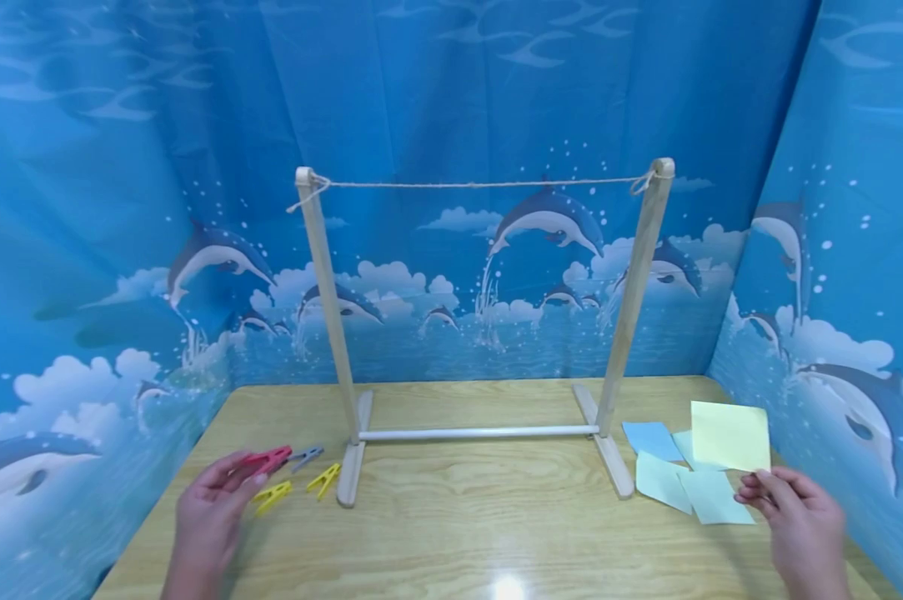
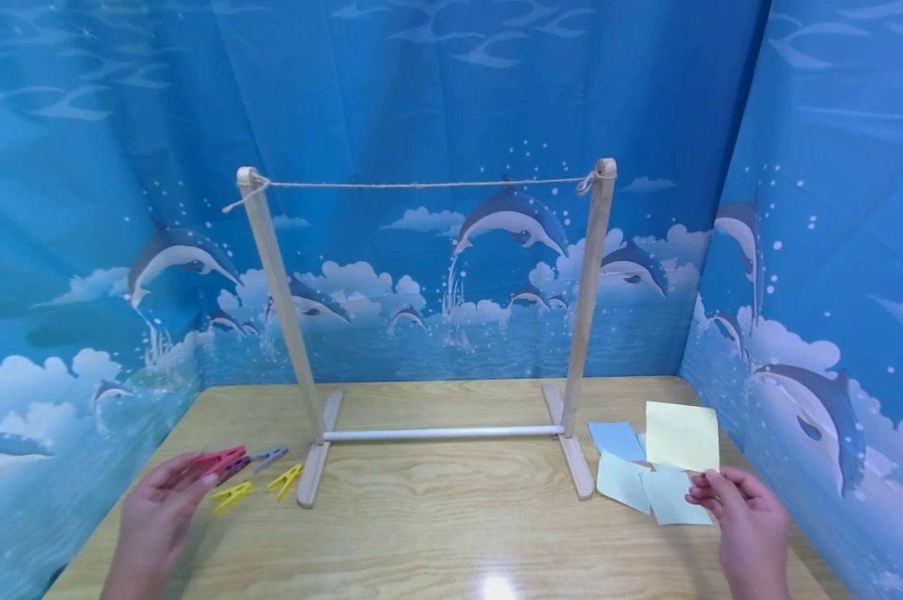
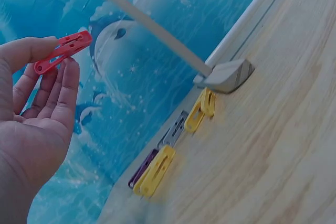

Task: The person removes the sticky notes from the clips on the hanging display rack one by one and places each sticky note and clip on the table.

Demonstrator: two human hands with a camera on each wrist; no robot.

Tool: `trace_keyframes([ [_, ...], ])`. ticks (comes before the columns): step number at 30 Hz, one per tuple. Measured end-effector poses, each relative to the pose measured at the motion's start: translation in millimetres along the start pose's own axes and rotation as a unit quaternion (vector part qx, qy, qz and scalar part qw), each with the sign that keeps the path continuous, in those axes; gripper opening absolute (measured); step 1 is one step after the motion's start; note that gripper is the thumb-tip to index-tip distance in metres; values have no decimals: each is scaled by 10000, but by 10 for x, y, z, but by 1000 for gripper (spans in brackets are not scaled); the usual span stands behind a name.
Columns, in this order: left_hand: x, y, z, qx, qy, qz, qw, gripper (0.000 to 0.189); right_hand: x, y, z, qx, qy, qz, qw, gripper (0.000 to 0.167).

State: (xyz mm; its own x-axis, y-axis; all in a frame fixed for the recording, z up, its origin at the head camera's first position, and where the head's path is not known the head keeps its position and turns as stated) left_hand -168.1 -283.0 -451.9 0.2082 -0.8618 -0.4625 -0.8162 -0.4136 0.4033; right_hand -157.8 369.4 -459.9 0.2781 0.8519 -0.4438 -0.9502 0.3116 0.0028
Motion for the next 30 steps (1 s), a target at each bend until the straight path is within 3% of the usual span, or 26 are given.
trace_keyframes([
  [7,193,-15,-22,133,590,-10,9982,38,198,-9,-48,-213,-65,-413,9989,12],
  [12,331,-23,-22,331,872,-99,9956,41,326,-6,-64,-191,102,-410,9989,15],
  [16,394,-15,-8,563,1123,-334,9915,43,403,13,-71,-375,-275,-828,9955,13],
  [21,465,-15,47,578,1290,-270,9896,44,512,57,-84,-671,-820,-1265,9863,14],
  [24,539,-7,89,800,1727,-316,9812,44,583,88,-101,-923,-1155,-1320,9802,15],
  [30,714,15,140,1295,2628,-515,9547,47,717,178,-129,-1384,-1675,-1304,9673,18],
])
Point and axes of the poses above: each hand's wrist, its own y-axis towards the middle knuckle, its own x-axis out of the back of the hand, z = x × y, the point moved 1 cm from there along y, towards the middle knuckle, and after that the axes turned 15 degrees about -x, right-handed, at the moved point
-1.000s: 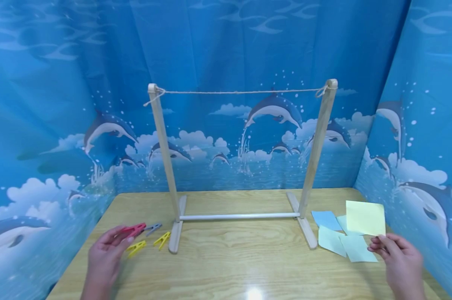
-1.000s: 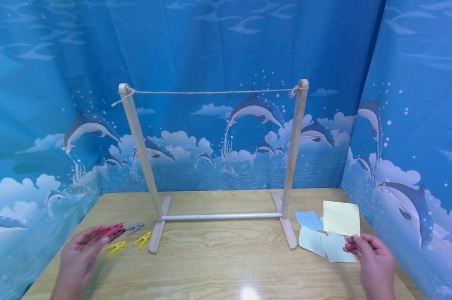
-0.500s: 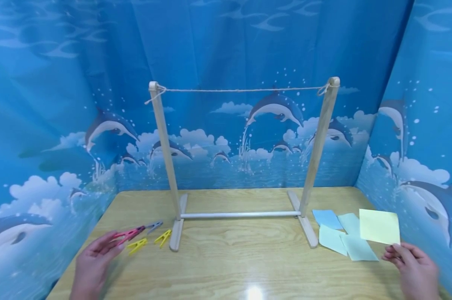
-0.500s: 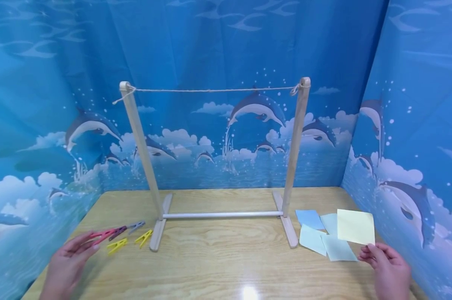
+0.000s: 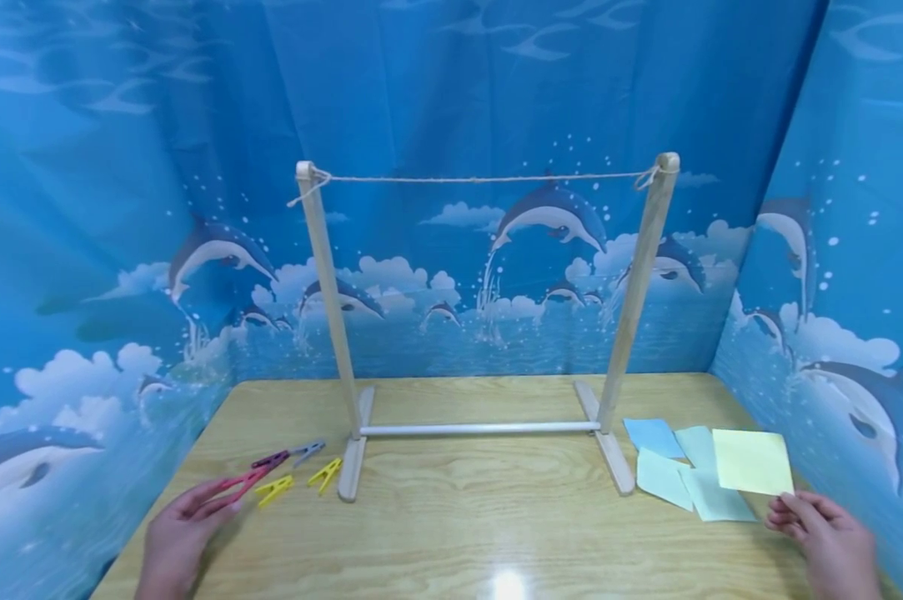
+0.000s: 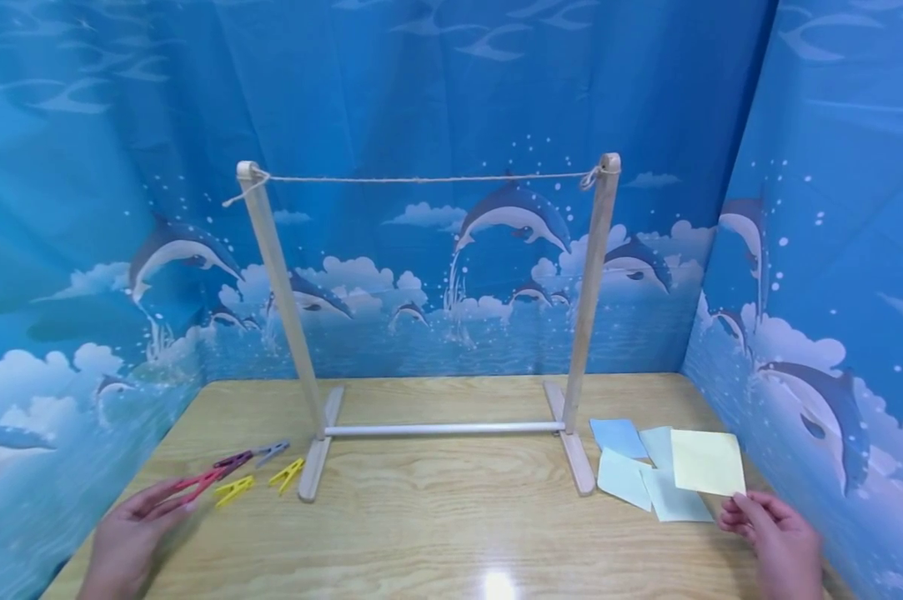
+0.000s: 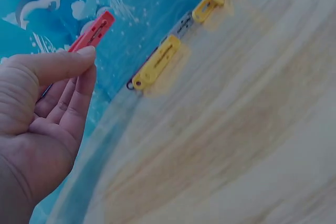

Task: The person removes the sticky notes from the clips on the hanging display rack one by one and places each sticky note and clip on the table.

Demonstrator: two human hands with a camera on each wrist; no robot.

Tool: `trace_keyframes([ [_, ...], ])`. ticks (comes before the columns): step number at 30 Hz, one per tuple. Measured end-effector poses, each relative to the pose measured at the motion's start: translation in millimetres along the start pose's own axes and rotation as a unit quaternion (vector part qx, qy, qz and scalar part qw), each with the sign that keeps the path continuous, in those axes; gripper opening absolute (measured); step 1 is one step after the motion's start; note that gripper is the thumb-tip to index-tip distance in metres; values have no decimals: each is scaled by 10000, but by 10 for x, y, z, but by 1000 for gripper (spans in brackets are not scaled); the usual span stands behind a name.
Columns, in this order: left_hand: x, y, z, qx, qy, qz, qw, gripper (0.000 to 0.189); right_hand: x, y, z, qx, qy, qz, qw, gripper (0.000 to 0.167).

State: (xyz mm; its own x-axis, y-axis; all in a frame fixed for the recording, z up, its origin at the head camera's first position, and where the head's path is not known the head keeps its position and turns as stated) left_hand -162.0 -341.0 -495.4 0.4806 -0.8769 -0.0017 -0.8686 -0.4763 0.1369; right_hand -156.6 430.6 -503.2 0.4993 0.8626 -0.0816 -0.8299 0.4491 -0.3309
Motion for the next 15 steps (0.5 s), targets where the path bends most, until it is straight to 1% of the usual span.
trace_keyframes([
  [3,46,30,43,-45,202,26,9998,46,48,73,-11,-320,-325,-185,9988,20],
  [6,91,69,78,-58,629,37,9980,43,94,149,-24,-551,-614,-315,9961,22],
  [8,131,99,104,30,965,49,9953,41,123,202,-30,-605,-785,-325,9945,21],
  [10,171,132,124,177,1239,79,9921,40,143,254,-29,-629,-1077,-377,9915,23],
  [12,210,166,137,265,1365,207,9901,44,163,295,-25,-724,-1360,-458,9870,26],
  [15,269,211,141,312,1755,534,9825,55,194,353,-17,-843,-1680,-539,9807,30],
])
Point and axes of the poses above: each hand's wrist, its own y-axis towards the middle knuckle, its own x-axis out of the back of the hand, z = x × y, the point moved 1 cm from there along y, towards the middle knuckle, and after that the axes turned 15 degrees about -x, right-handed, at the moved point
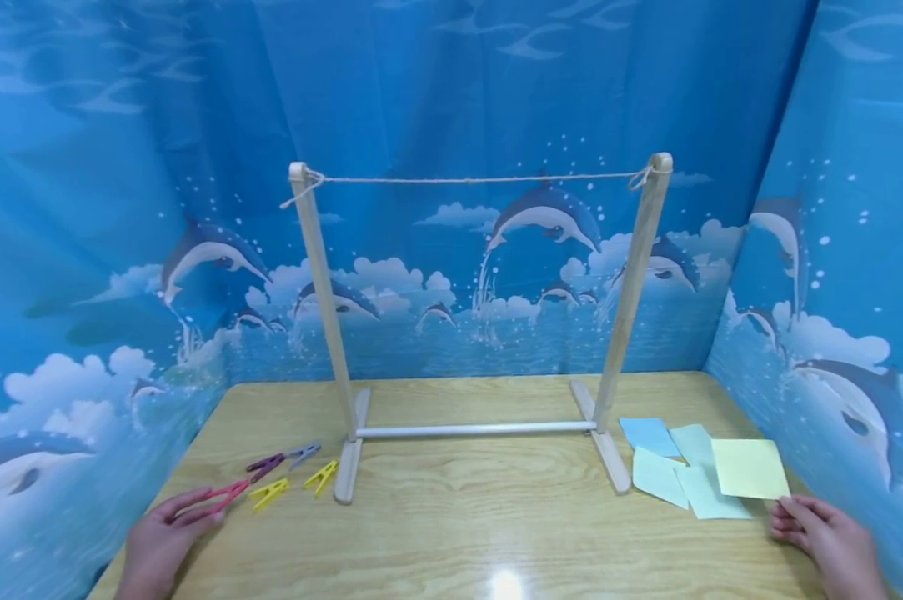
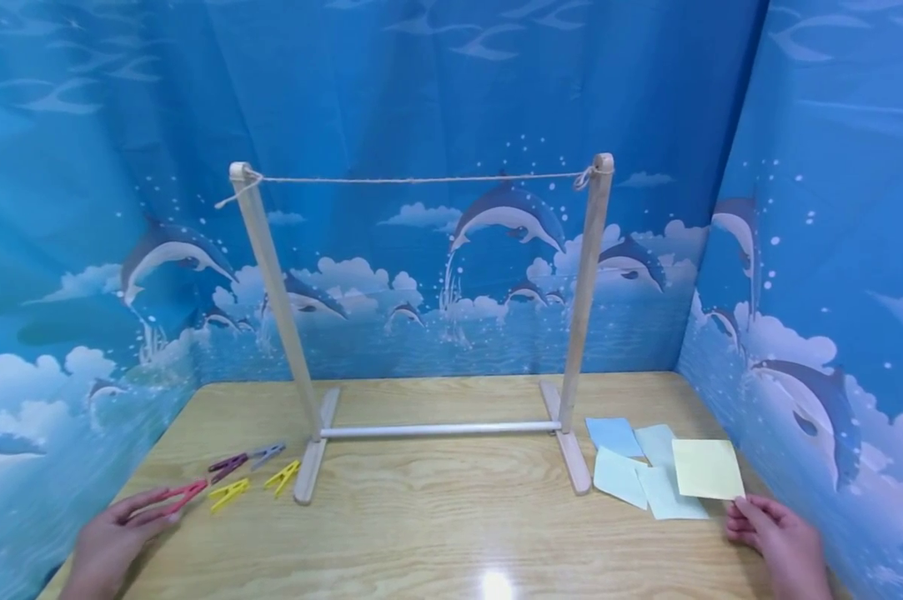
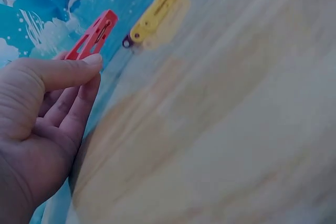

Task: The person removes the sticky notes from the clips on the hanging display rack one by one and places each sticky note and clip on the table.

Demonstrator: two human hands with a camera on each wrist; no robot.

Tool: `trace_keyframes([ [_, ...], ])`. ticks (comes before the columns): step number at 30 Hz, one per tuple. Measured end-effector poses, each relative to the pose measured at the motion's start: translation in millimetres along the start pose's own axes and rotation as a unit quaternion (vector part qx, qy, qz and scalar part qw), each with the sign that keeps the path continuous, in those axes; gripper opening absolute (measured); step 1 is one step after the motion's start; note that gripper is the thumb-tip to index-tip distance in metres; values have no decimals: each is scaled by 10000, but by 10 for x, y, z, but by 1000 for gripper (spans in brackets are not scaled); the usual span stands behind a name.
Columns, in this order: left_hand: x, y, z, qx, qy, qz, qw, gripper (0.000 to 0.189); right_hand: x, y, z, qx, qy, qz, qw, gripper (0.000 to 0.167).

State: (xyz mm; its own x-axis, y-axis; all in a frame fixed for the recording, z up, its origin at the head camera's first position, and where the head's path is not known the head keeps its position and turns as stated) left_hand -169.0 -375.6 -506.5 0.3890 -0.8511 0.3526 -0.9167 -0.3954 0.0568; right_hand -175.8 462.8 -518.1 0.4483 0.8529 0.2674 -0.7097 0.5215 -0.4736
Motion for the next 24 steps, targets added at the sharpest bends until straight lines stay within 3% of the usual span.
trace_keyframes([
  [4,89,40,12,-112,589,489,9970,73,41,69,-14,-72,-253,-69,9996,31],
  [8,124,74,6,-102,790,726,9942,79,78,124,-51,-18,-833,-324,9960,38],
  [12,130,103,7,-71,829,877,9927,81,109,121,-76,91,-1542,-638,9859,41],
  [15,126,116,21,-97,942,937,9911,83,130,68,-67,230,-2077,-897,9738,37],
  [21,102,104,27,-371,1172,940,9880,76,115,-63,-6,663,-3025,-1470,9394,34],
  [24,81,89,15,-414,1177,893,9882,73,89,-103,8,749,-3171,-1599,9318,37],
])
Point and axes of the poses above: each hand's wrist, its own y-axis towards the middle knuckle, its own x-axis out of the back of the hand, z = x × y, the point moved 1 cm from there along y, towards the middle knuckle, and after that the axes turned 15 degrees about -x, right-handed, at the moved point
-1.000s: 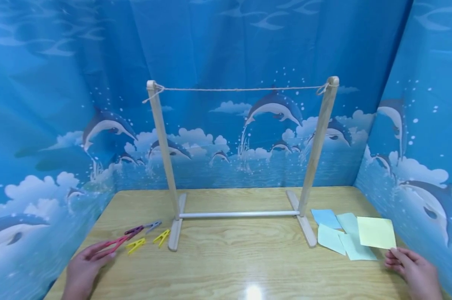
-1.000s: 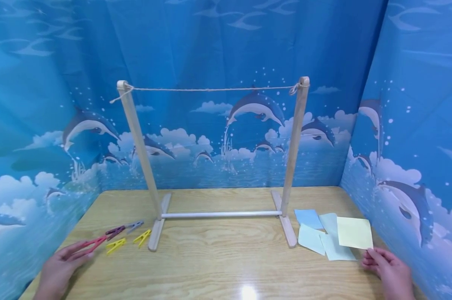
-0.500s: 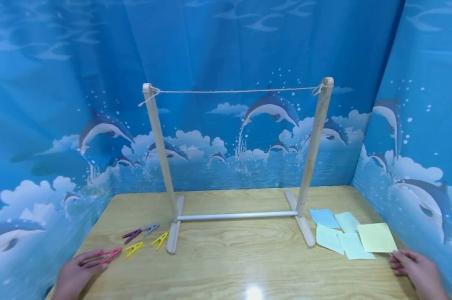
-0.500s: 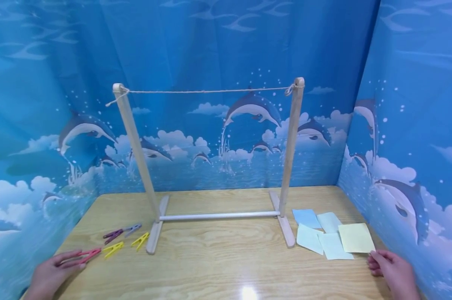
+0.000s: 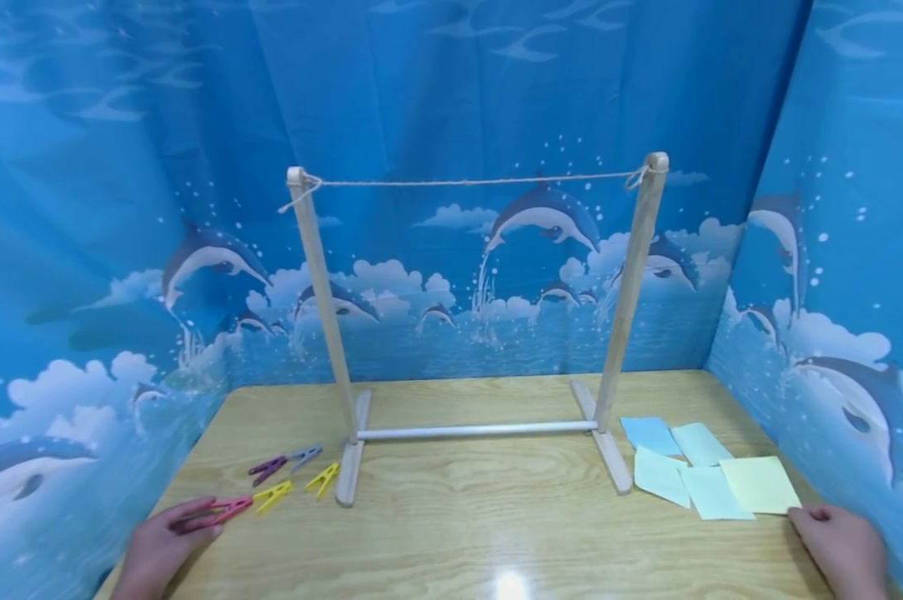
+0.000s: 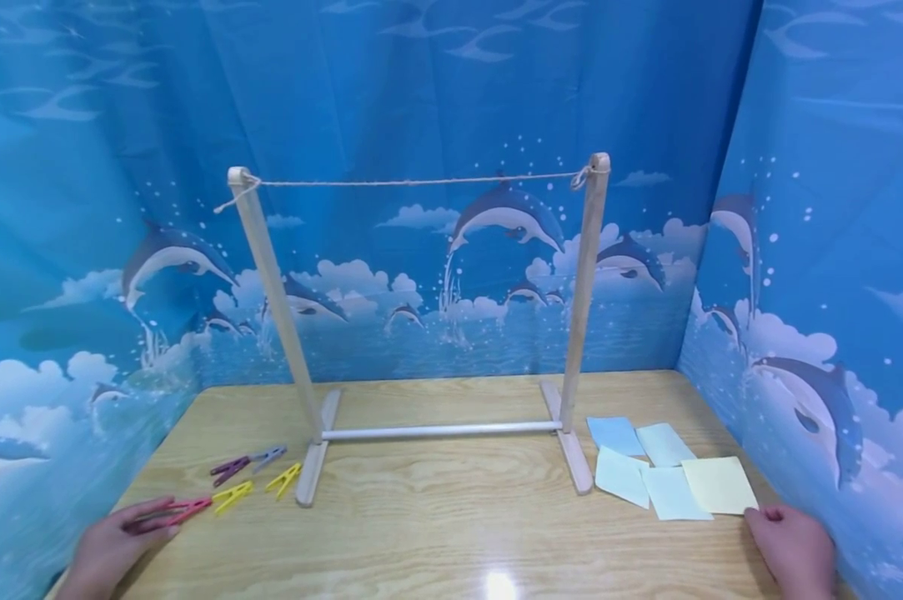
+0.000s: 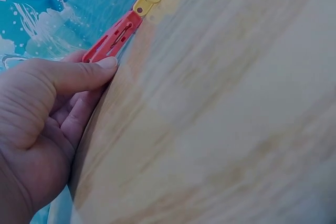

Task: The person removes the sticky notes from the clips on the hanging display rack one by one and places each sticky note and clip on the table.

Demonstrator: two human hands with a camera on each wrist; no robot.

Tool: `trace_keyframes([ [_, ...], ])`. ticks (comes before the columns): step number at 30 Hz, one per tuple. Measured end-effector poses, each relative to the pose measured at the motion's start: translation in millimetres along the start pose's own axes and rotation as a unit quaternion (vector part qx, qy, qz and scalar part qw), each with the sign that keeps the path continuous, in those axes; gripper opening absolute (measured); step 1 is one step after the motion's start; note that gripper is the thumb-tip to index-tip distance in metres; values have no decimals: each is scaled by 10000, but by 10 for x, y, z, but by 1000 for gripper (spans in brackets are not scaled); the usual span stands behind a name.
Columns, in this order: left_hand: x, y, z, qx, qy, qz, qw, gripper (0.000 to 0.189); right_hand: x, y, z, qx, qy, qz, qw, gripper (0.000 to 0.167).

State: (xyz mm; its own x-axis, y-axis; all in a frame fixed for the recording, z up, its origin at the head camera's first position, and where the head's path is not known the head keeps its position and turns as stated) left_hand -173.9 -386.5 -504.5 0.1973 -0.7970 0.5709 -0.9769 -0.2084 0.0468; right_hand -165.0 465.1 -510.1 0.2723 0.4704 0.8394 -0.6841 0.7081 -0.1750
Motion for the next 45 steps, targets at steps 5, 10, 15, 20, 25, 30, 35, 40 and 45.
trace_keyframes([
  [5,-15,3,-12,119,-142,-41,9998,76,-26,-1,-10,-207,-30,-4,9998,39],
  [10,7,-13,-9,191,-226,-95,9995,81,-83,37,-25,-436,-52,96,9990,38],
  [15,40,-41,21,392,-458,-266,9978,89,-103,58,-10,-477,-355,108,9982,50],
  [20,68,-111,48,724,-1005,-673,9900,92,-127,44,-15,-406,-233,236,9986,71],
  [25,69,-164,38,799,-1177,-982,9849,87,-139,36,-38,-199,371,302,9987,77],
  [30,59,-193,-14,775,-1220,-1057,9838,81,-114,19,-4,-261,625,400,9969,81],
  [35,21,-229,-103,766,-1316,-953,9837,78,-35,-93,108,-60,751,355,9965,80],
  [40,-3,-275,-207,748,-1271,-837,9855,82,24,-251,270,263,893,434,9947,80],
  [45,-24,-331,-306,589,-1490,-786,9840,70,94,-388,396,1104,1028,377,9878,74],
])
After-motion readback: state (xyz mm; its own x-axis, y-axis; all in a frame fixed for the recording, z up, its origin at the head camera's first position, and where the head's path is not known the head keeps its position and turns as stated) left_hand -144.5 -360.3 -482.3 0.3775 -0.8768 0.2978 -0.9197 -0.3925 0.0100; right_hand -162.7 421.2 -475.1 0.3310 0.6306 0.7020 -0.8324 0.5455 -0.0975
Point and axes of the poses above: each hand's wrist, its own y-axis towards the middle knuckle, its own x-axis out of the back of the hand, z = x × y, the point moved 1 cm from there along y, towards the middle knuckle, and after that the axes turned 15 degrees about -x, right-handed, at the moved point
